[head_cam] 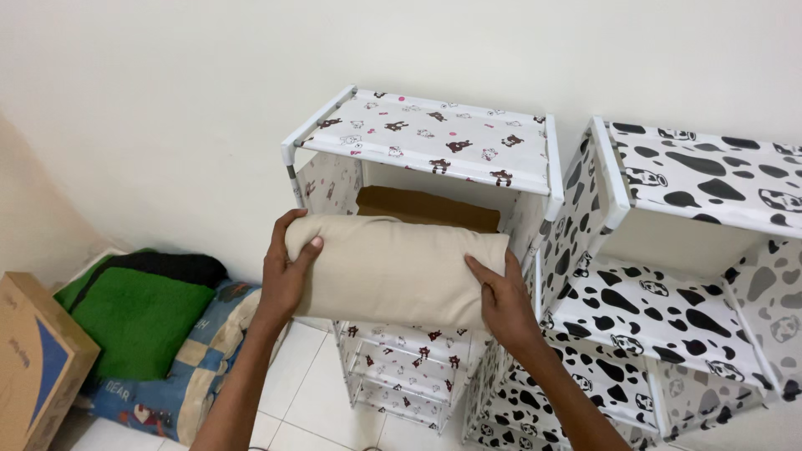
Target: The person folds various clothing items on a wooden table and places them into a fabric storage unit. The person handles a towel, jeans, a black t-shirt, a green t-shirt, a black jacket, a blue jacket, and a purple t-shirt, placing each folded item into the storage unit.
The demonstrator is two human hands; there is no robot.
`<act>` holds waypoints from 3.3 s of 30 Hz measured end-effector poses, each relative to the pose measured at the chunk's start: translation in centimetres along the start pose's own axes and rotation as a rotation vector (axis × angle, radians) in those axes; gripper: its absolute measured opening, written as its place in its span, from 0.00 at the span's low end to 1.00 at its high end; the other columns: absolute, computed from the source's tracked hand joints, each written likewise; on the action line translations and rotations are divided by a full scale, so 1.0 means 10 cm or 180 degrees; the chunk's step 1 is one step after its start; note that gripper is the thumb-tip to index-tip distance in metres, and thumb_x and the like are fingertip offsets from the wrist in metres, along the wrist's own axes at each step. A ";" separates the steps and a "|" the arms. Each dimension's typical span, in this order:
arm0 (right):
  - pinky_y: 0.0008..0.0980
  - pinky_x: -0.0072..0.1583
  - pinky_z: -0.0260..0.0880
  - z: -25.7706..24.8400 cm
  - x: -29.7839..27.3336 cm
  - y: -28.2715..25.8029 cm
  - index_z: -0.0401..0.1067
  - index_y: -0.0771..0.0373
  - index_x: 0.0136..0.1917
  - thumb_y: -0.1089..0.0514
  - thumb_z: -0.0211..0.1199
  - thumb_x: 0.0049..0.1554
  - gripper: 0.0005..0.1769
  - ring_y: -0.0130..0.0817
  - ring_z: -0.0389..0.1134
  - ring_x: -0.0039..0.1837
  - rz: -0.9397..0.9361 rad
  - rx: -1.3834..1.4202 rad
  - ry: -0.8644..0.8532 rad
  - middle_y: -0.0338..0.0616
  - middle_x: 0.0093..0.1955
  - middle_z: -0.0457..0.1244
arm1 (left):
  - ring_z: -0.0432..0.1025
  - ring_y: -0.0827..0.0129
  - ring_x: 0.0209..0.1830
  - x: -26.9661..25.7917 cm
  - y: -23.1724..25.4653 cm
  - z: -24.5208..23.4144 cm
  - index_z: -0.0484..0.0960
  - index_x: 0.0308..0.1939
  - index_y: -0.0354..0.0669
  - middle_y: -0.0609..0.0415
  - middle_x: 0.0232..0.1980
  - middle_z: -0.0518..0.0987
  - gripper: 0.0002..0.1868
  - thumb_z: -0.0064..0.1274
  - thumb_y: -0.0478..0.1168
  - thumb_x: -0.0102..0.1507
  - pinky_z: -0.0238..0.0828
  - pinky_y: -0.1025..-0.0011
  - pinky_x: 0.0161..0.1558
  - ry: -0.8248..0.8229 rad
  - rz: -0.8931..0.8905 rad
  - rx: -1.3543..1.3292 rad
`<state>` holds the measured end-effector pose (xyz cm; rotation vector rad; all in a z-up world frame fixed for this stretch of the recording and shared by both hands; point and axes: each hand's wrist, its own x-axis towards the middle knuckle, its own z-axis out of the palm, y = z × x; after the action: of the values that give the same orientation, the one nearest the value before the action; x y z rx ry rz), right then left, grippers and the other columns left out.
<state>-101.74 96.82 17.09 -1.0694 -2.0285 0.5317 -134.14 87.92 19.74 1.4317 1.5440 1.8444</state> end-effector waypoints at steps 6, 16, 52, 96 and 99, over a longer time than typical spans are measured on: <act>0.50 0.73 0.53 0.35 0.44 0.04 0.67 0.65 0.72 0.45 0.72 0.55 0.39 0.69 0.44 0.79 0.0540 -0.0303 0.0186 0.74 0.78 0.38 | 0.82 0.55 0.40 0.64 -0.06 0.24 0.68 0.71 0.53 0.41 0.45 0.85 0.29 0.52 0.50 0.66 0.76 0.62 0.46 -0.0265 0.0034 0.0959; 0.51 0.56 0.71 0.61 1.22 0.16 0.78 0.61 0.59 0.50 0.70 0.57 0.20 0.62 0.66 0.60 0.0697 -0.0861 0.1481 0.66 0.60 0.61 | 0.75 0.51 0.59 1.74 -0.93 0.58 0.69 0.70 0.40 0.38 0.61 0.80 0.32 0.56 0.46 0.64 0.67 0.61 0.59 -0.0299 -0.0286 0.0338; 0.52 0.69 0.58 0.94 2.00 0.73 0.67 0.61 0.68 0.44 0.55 0.63 0.27 0.55 0.61 0.69 0.0153 -0.2001 0.0518 0.55 0.68 0.62 | 0.74 0.46 0.48 2.16 -1.68 1.47 0.81 0.52 0.40 0.43 0.48 0.82 0.19 0.48 0.51 0.68 0.68 0.49 0.51 -0.1301 0.1529 0.1865; 0.74 0.67 0.38 1.14 1.32 0.26 0.62 0.51 0.78 0.28 0.53 0.61 0.41 0.57 0.48 0.78 -0.0049 -0.2749 0.1111 0.58 0.76 0.53 | 0.67 0.48 0.66 1.60 -1.39 1.11 0.77 0.65 0.41 0.43 0.64 0.76 0.25 0.48 0.54 0.70 0.53 0.48 0.71 -0.1094 0.2029 0.1255; 0.70 0.70 0.43 1.08 1.31 0.30 0.61 0.52 0.79 0.28 0.51 0.62 0.41 0.54 0.50 0.78 0.0104 -0.2344 0.0868 0.57 0.75 0.54 | 0.66 0.48 0.67 1.48 -1.32 1.04 0.77 0.65 0.43 0.45 0.64 0.76 0.26 0.47 0.53 0.69 0.49 0.44 0.72 -0.0720 0.2220 0.1816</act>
<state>-113.32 109.20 14.18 -1.4967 -1.9906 -0.3769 -136.12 109.48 14.09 2.6065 1.6537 1.5032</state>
